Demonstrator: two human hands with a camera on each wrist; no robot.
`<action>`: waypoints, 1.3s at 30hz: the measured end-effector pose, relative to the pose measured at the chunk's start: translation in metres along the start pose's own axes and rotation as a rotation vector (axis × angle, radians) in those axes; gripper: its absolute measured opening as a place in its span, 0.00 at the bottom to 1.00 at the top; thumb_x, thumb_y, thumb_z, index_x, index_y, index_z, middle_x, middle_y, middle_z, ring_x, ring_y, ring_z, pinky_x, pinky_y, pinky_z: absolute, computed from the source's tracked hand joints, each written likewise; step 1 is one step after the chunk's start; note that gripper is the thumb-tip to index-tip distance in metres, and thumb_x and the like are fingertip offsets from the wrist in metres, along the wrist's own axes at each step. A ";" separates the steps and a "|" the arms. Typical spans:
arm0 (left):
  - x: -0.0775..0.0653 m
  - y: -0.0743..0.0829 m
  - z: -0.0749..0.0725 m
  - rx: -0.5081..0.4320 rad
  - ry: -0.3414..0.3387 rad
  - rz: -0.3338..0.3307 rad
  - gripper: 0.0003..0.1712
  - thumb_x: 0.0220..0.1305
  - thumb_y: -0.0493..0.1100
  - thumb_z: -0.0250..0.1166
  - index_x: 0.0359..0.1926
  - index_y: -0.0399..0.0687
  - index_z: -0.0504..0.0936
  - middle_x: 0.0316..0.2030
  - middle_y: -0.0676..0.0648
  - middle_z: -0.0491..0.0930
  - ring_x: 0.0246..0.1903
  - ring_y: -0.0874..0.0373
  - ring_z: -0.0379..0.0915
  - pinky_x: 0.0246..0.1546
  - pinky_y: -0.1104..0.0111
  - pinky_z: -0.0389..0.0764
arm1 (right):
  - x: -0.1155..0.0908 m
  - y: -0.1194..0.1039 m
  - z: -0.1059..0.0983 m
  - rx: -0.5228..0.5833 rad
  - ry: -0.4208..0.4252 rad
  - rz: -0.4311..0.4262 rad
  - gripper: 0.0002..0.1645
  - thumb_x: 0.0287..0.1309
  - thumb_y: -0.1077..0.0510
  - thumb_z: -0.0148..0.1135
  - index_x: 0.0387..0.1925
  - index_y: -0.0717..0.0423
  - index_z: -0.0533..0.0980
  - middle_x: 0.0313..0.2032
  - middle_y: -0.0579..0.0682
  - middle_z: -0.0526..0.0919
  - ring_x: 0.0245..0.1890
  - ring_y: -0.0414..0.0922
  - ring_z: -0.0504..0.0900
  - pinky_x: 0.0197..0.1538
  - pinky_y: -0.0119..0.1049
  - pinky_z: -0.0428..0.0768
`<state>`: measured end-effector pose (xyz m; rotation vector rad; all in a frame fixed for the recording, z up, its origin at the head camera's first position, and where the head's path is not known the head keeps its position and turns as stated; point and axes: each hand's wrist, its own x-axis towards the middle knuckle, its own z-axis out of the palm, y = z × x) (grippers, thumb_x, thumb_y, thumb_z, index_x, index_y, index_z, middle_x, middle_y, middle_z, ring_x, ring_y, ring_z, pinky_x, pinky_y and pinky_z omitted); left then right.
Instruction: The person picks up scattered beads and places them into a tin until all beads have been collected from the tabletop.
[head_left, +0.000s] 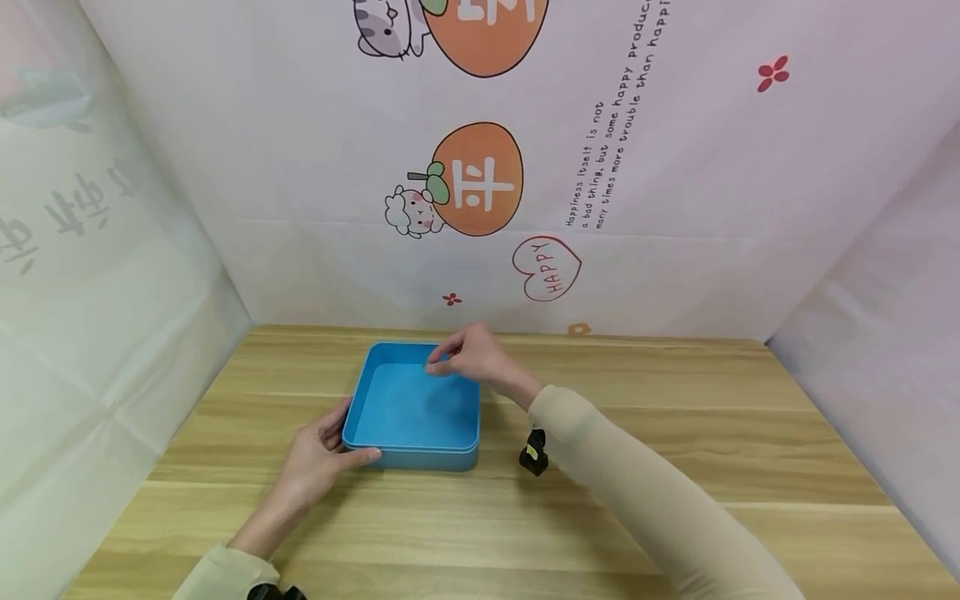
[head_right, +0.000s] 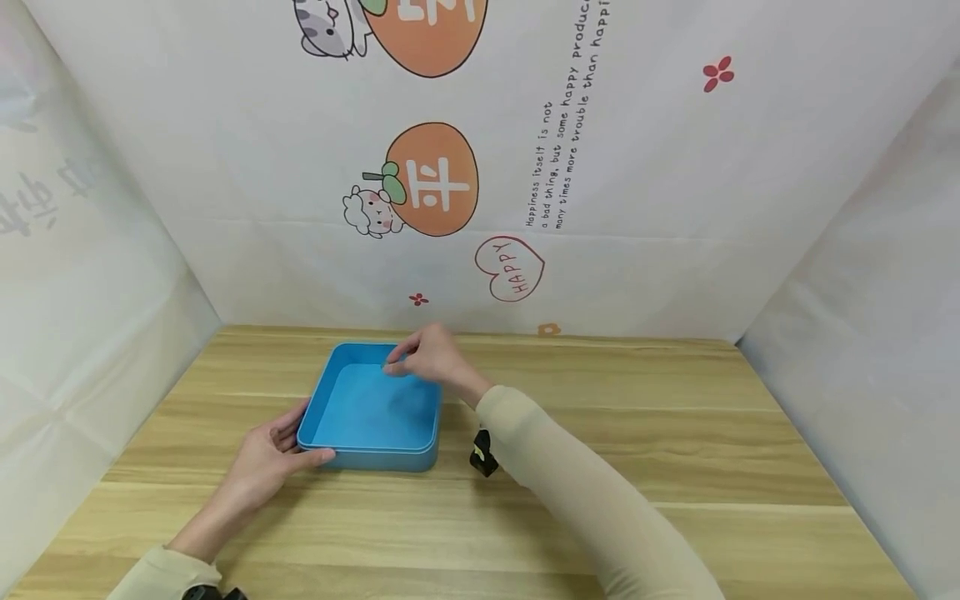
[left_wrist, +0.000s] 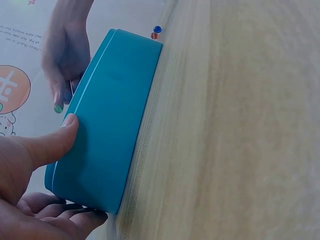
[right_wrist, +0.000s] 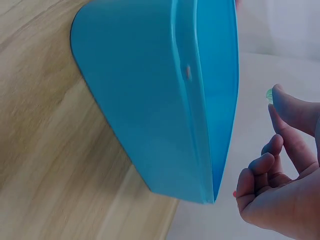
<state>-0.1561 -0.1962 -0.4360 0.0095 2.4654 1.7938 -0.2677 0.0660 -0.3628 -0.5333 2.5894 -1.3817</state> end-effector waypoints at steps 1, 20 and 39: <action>0.000 -0.001 0.000 -0.002 0.000 0.000 0.60 0.61 0.40 0.81 0.82 0.33 0.52 0.79 0.31 0.55 0.75 0.37 0.58 0.67 0.54 0.71 | 0.000 -0.001 0.002 -0.002 -0.004 -0.005 0.05 0.60 0.59 0.79 0.36 0.57 0.92 0.38 0.48 0.87 0.36 0.47 0.75 0.35 0.34 0.72; 0.002 -0.001 -0.001 -0.009 -0.007 0.020 0.59 0.61 0.40 0.80 0.82 0.33 0.52 0.79 0.32 0.55 0.74 0.37 0.59 0.66 0.54 0.72 | 0.012 -0.002 0.031 -0.059 -0.034 -0.001 0.05 0.61 0.58 0.79 0.36 0.55 0.92 0.33 0.45 0.86 0.35 0.44 0.75 0.35 0.33 0.71; 0.001 -0.003 -0.001 -0.001 -0.003 0.019 0.59 0.61 0.41 0.81 0.82 0.33 0.52 0.79 0.32 0.56 0.74 0.38 0.60 0.66 0.54 0.72 | 0.013 -0.001 0.041 -0.077 0.006 0.029 0.06 0.62 0.56 0.78 0.38 0.54 0.92 0.34 0.45 0.83 0.34 0.44 0.75 0.34 0.33 0.72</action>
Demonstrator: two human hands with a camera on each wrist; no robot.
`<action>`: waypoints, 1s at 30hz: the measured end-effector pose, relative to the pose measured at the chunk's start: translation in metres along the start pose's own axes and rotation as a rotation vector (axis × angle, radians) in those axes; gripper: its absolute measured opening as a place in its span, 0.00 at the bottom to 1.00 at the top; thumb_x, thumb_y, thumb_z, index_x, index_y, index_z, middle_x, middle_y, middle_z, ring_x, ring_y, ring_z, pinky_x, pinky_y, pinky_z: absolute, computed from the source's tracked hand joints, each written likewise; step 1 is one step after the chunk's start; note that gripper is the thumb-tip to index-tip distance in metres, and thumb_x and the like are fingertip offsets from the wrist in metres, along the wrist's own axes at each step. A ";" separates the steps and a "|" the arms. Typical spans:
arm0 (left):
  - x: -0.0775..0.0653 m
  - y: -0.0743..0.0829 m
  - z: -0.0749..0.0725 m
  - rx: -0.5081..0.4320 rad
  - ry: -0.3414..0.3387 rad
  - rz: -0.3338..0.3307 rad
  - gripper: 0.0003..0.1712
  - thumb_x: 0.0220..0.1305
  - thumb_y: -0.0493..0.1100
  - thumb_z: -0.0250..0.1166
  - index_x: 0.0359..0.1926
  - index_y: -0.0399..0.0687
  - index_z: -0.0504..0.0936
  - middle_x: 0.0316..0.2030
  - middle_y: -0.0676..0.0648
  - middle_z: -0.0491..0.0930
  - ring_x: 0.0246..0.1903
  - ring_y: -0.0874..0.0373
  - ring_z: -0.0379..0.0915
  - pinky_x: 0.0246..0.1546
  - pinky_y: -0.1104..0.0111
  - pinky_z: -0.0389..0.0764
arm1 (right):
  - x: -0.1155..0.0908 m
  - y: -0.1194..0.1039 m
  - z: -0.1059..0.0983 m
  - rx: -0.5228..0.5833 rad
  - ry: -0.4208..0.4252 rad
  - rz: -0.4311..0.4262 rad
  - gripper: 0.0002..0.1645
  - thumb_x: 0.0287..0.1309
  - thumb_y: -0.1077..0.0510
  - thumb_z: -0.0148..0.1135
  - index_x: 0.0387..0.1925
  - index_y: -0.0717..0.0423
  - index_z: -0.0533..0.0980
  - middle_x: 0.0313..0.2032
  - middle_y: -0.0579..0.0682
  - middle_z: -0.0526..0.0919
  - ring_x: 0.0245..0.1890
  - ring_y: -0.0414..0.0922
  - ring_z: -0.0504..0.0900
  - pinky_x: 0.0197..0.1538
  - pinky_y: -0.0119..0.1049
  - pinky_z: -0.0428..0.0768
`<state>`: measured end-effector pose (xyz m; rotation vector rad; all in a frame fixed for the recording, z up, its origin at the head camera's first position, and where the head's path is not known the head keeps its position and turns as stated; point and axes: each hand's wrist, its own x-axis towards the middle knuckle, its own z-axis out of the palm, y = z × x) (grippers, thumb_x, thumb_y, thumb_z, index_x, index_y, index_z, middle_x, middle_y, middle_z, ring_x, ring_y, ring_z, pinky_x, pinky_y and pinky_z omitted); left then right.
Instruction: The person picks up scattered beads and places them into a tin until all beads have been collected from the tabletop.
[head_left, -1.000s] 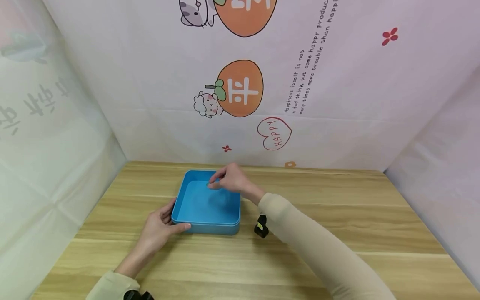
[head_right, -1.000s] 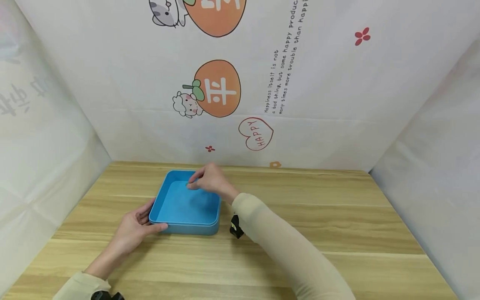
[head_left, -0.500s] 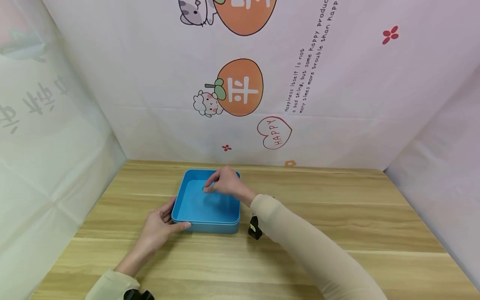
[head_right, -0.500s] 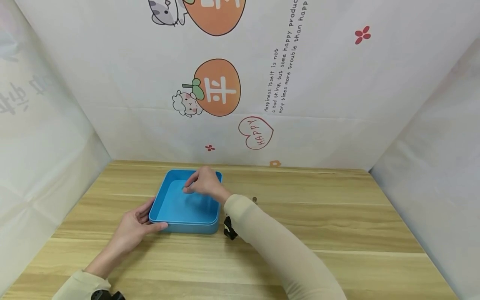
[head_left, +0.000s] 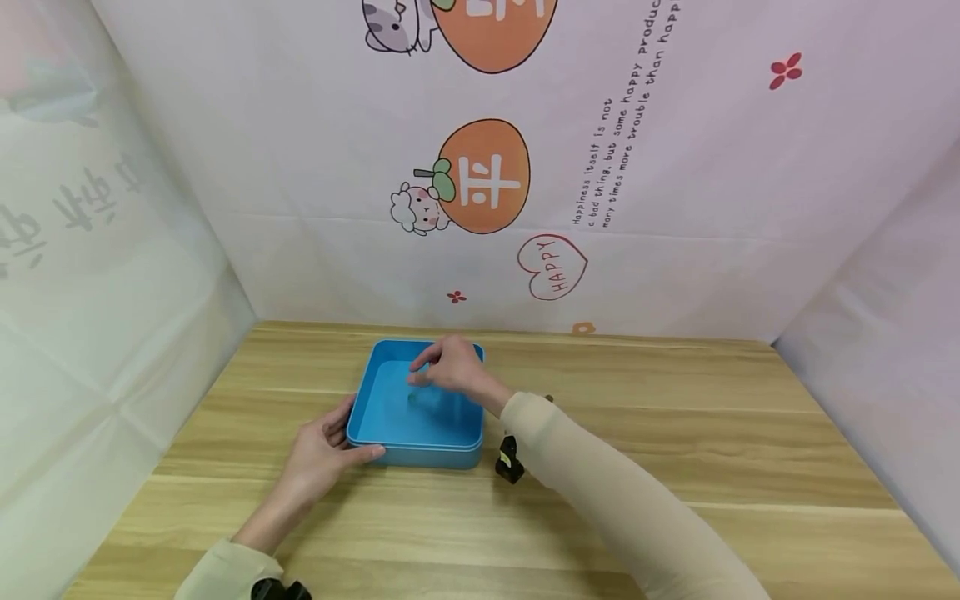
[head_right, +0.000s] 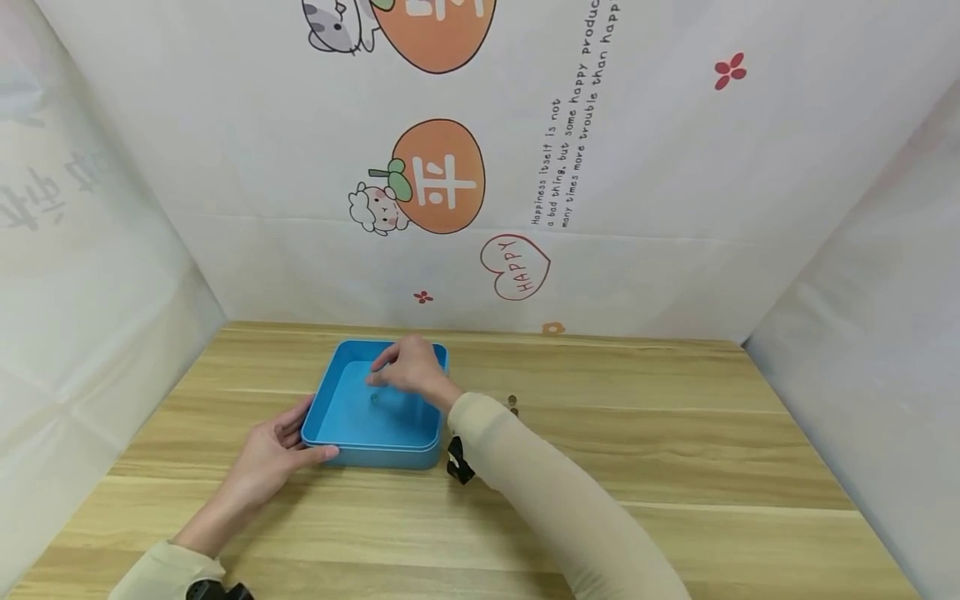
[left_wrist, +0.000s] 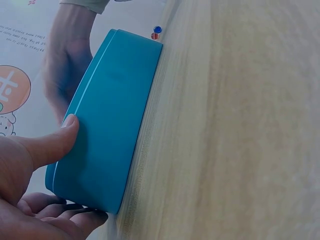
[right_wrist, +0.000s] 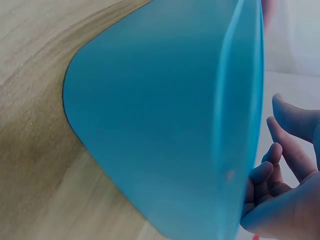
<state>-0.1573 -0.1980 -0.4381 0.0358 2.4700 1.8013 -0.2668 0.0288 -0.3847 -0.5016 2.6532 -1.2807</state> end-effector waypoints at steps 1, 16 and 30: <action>0.000 0.000 0.001 -0.001 0.000 -0.002 0.59 0.61 0.41 0.81 0.82 0.33 0.52 0.79 0.32 0.56 0.74 0.38 0.60 0.66 0.53 0.72 | -0.002 -0.001 -0.002 0.006 0.010 -0.007 0.06 0.62 0.56 0.78 0.38 0.54 0.92 0.33 0.45 0.83 0.32 0.44 0.74 0.32 0.33 0.71; 0.000 0.001 0.002 0.005 0.017 -0.010 0.59 0.60 0.39 0.81 0.82 0.34 0.53 0.79 0.32 0.55 0.74 0.37 0.59 0.66 0.54 0.72 | -0.042 0.003 -0.049 0.119 0.061 -0.036 0.04 0.61 0.59 0.79 0.35 0.56 0.91 0.29 0.48 0.83 0.31 0.45 0.74 0.32 0.33 0.70; -0.002 0.001 0.003 0.007 0.015 -0.033 0.60 0.60 0.41 0.81 0.83 0.36 0.53 0.79 0.31 0.54 0.75 0.37 0.58 0.67 0.54 0.72 | -0.081 0.049 -0.078 0.203 0.118 0.005 0.07 0.64 0.58 0.75 0.41 0.58 0.90 0.33 0.51 0.82 0.27 0.46 0.70 0.26 0.33 0.67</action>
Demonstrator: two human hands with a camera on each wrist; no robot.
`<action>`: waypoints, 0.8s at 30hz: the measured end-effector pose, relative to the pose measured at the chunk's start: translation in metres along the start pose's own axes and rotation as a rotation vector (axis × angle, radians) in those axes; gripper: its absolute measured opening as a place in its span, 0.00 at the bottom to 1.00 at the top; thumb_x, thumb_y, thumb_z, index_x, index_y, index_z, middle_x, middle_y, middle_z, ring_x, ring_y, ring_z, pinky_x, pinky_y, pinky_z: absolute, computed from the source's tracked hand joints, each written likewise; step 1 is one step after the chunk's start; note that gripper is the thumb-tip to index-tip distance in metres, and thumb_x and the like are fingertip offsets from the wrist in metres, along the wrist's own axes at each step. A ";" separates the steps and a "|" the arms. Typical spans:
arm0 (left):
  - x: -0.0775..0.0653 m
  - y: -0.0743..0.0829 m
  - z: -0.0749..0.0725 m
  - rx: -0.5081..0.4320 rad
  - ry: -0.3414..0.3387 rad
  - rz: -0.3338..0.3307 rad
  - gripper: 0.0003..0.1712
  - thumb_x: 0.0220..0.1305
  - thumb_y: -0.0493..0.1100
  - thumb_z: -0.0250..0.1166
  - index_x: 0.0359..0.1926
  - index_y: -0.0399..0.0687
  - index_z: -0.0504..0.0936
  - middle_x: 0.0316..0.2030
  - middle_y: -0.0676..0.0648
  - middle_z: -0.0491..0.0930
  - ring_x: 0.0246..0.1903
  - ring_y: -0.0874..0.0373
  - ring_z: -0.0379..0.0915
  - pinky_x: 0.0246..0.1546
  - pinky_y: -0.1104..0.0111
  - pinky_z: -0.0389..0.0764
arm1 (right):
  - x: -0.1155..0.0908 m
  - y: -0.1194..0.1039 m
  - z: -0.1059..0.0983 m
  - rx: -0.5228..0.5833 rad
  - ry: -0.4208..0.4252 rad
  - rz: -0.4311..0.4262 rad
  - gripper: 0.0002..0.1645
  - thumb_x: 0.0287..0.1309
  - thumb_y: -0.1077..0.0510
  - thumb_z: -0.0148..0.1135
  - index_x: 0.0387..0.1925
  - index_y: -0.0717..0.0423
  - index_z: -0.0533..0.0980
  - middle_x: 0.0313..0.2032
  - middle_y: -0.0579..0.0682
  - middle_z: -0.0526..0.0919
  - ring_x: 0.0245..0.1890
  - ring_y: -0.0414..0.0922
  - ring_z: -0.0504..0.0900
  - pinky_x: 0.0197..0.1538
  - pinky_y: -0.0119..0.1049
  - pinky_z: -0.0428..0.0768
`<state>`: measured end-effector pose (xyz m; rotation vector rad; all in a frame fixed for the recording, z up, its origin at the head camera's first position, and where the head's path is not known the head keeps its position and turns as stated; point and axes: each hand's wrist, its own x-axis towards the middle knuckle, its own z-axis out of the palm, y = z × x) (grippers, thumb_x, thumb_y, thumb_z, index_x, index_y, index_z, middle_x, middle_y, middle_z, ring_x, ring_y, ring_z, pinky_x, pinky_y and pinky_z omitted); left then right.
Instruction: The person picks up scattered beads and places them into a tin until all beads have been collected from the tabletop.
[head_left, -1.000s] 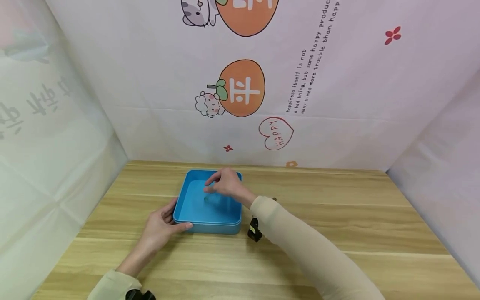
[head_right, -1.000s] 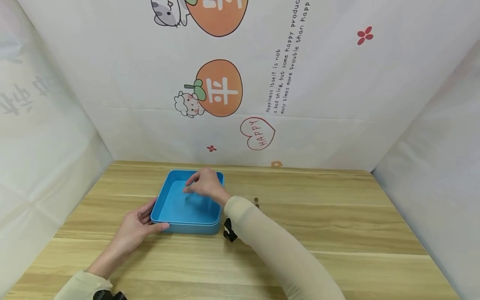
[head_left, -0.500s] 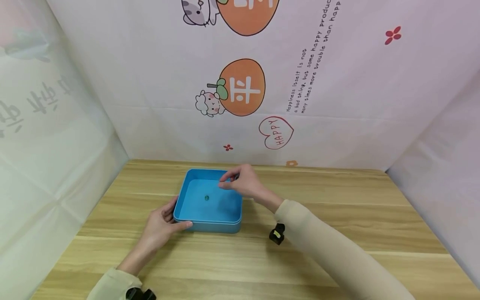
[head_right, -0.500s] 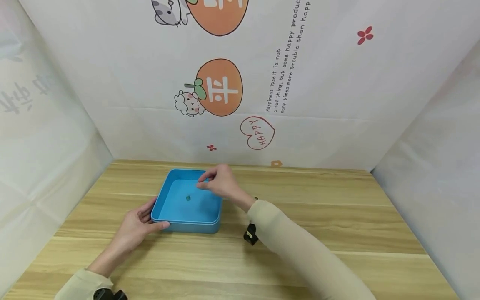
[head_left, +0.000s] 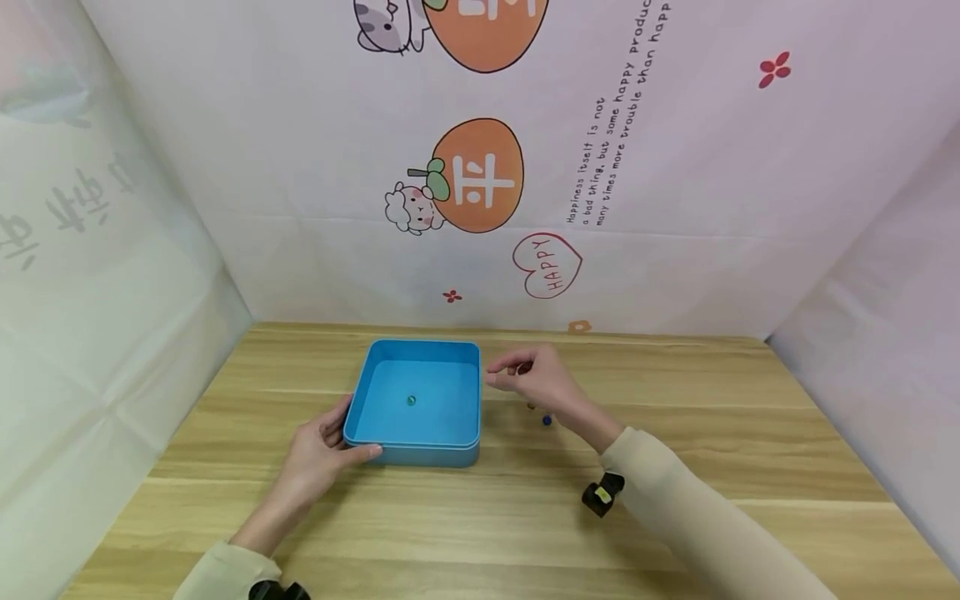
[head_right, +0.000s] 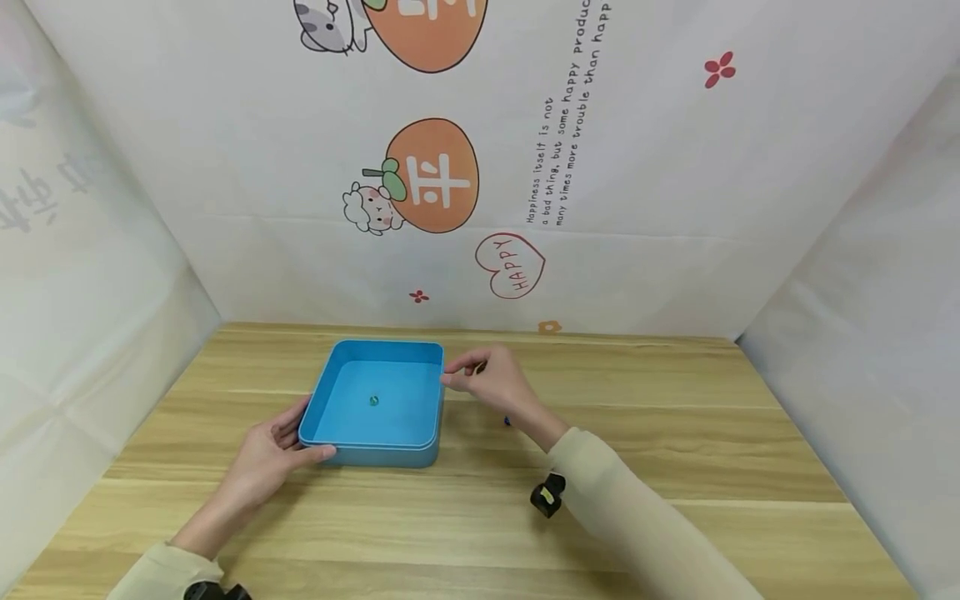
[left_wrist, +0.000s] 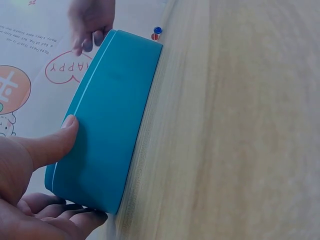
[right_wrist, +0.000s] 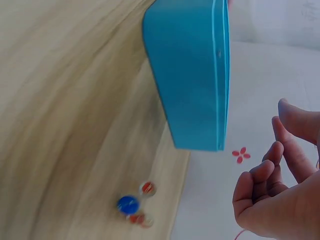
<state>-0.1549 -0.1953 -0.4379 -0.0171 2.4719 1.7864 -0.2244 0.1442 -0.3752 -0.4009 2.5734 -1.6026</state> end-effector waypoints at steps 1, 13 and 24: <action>0.000 0.000 0.000 -0.001 0.000 -0.002 0.60 0.60 0.41 0.81 0.83 0.36 0.53 0.79 0.31 0.54 0.75 0.37 0.58 0.67 0.54 0.72 | -0.002 0.002 -0.002 0.002 0.003 0.007 0.08 0.64 0.58 0.75 0.41 0.59 0.90 0.32 0.52 0.81 0.27 0.46 0.70 0.25 0.32 0.68; 0.000 -0.001 0.001 0.002 -0.002 -0.005 0.60 0.61 0.41 0.81 0.83 0.37 0.52 0.79 0.31 0.54 0.75 0.37 0.57 0.67 0.53 0.72 | -0.030 0.029 -0.036 -0.017 0.064 0.060 0.12 0.64 0.55 0.76 0.43 0.60 0.89 0.32 0.53 0.81 0.28 0.44 0.69 0.28 0.32 0.67; 0.001 -0.001 0.001 -0.014 -0.017 0.006 0.65 0.59 0.40 0.82 0.83 0.35 0.47 0.81 0.33 0.49 0.78 0.39 0.50 0.72 0.57 0.64 | -0.040 0.054 -0.055 0.014 0.072 0.100 0.14 0.65 0.58 0.75 0.47 0.65 0.88 0.33 0.53 0.80 0.30 0.44 0.69 0.30 0.31 0.68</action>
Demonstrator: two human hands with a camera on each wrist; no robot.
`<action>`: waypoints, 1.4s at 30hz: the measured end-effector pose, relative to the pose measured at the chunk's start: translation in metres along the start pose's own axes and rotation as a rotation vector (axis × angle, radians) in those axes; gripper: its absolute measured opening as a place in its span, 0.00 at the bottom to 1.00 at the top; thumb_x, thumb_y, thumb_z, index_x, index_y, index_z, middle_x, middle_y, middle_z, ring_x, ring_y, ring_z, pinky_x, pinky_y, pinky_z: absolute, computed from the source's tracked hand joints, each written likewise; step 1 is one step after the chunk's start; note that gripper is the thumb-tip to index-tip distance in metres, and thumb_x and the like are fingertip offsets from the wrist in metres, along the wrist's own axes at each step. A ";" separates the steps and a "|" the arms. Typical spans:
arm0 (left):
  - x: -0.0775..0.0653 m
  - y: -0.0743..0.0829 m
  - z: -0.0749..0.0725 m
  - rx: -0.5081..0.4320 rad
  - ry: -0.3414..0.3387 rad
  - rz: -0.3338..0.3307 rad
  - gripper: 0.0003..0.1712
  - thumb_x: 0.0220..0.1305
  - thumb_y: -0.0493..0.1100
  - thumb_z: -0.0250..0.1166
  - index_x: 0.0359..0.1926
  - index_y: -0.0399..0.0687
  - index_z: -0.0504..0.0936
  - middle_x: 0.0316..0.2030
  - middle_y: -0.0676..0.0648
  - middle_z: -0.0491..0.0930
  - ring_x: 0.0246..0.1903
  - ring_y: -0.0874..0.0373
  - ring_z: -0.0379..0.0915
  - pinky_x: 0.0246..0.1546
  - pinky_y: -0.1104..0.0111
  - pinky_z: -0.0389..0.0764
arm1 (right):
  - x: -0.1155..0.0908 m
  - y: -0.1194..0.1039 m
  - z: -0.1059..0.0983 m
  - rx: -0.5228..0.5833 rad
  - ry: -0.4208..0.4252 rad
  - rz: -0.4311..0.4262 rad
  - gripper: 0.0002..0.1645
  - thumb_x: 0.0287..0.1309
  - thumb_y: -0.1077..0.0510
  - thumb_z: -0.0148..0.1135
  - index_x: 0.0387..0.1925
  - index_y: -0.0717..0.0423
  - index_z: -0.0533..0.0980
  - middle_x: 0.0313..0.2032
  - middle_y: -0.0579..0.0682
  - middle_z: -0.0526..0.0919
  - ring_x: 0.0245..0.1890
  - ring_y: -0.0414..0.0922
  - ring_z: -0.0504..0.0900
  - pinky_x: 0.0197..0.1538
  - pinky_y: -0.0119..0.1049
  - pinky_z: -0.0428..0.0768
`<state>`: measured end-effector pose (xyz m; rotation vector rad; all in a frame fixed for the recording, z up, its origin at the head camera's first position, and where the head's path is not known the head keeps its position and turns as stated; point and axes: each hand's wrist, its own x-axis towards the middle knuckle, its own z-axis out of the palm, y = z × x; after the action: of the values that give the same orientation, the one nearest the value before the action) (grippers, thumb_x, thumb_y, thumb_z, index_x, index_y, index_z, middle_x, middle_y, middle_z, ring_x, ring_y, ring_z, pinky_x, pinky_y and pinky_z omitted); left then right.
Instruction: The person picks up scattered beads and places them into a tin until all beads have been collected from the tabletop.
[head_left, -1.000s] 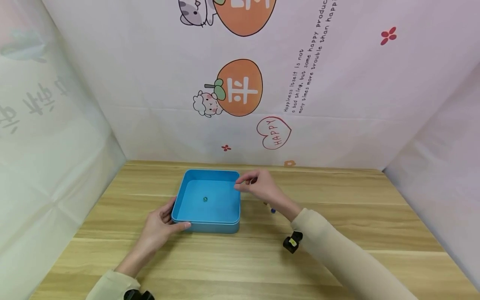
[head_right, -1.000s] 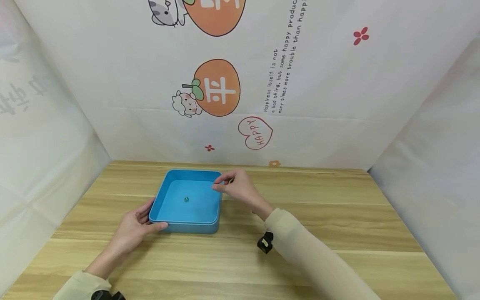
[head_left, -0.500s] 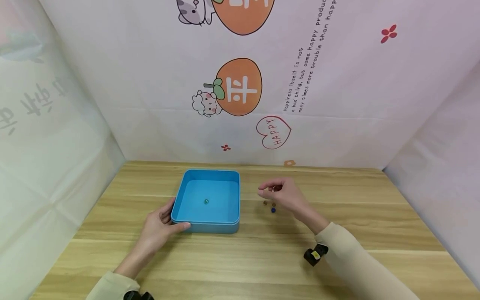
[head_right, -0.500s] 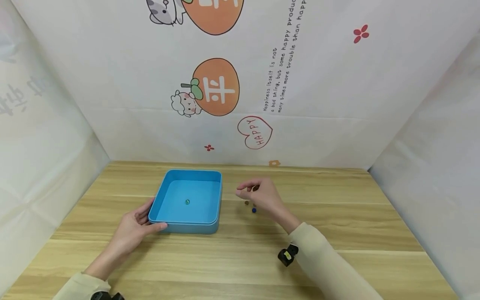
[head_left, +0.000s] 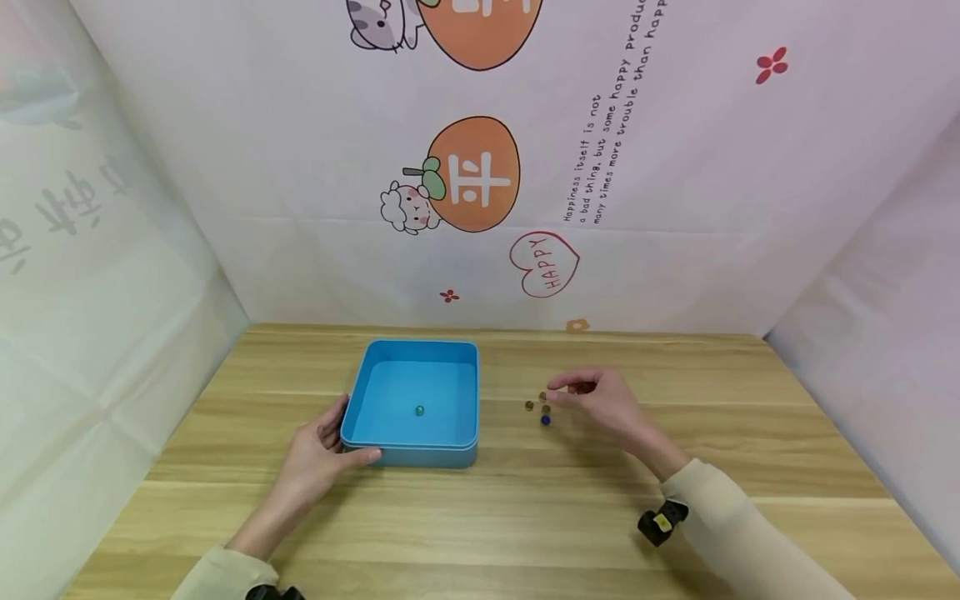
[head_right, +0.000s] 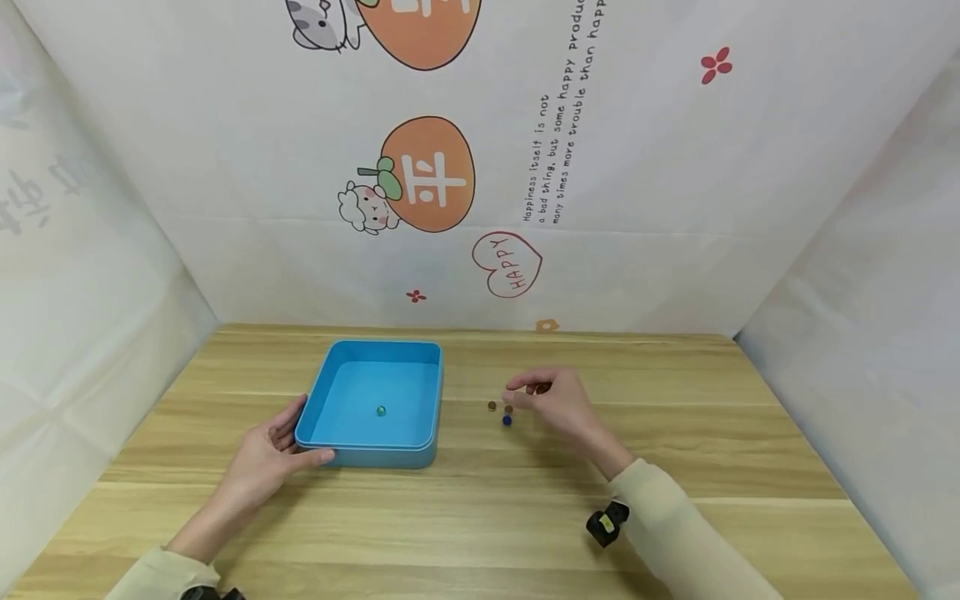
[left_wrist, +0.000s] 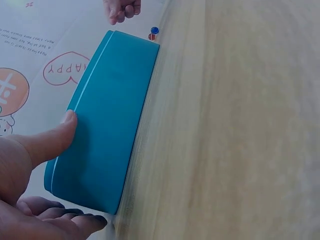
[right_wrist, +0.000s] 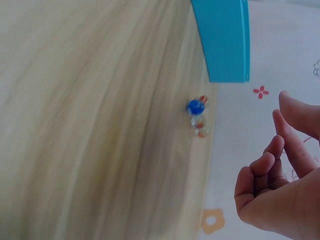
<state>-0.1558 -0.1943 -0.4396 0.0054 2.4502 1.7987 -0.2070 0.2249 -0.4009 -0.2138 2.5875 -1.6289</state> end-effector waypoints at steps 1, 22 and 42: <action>0.000 0.000 0.000 0.001 0.001 0.003 0.65 0.58 0.40 0.82 0.83 0.35 0.47 0.81 0.33 0.49 0.78 0.39 0.50 0.72 0.57 0.63 | 0.000 0.002 -0.001 0.006 0.004 0.003 0.15 0.65 0.59 0.75 0.47 0.66 0.87 0.34 0.53 0.80 0.31 0.44 0.69 0.30 0.31 0.69; 0.003 -0.002 0.000 0.015 0.009 0.018 0.63 0.58 0.40 0.82 0.83 0.37 0.50 0.80 0.33 0.53 0.75 0.37 0.58 0.67 0.54 0.73 | 0.003 0.029 -0.016 -0.093 -0.008 0.072 0.16 0.63 0.59 0.76 0.50 0.64 0.87 0.34 0.53 0.81 0.32 0.47 0.75 0.28 0.31 0.73; 0.002 -0.003 -0.001 0.015 0.016 0.029 0.62 0.58 0.40 0.82 0.83 0.35 0.51 0.79 0.32 0.55 0.74 0.37 0.60 0.67 0.54 0.73 | 0.027 0.036 -0.013 -0.146 -0.028 0.090 0.15 0.64 0.57 0.76 0.49 0.62 0.88 0.41 0.54 0.82 0.39 0.47 0.75 0.38 0.35 0.77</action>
<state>-0.1581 -0.1960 -0.4428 0.0278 2.4874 1.7992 -0.2385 0.2472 -0.4273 -0.1260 2.6545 -1.3999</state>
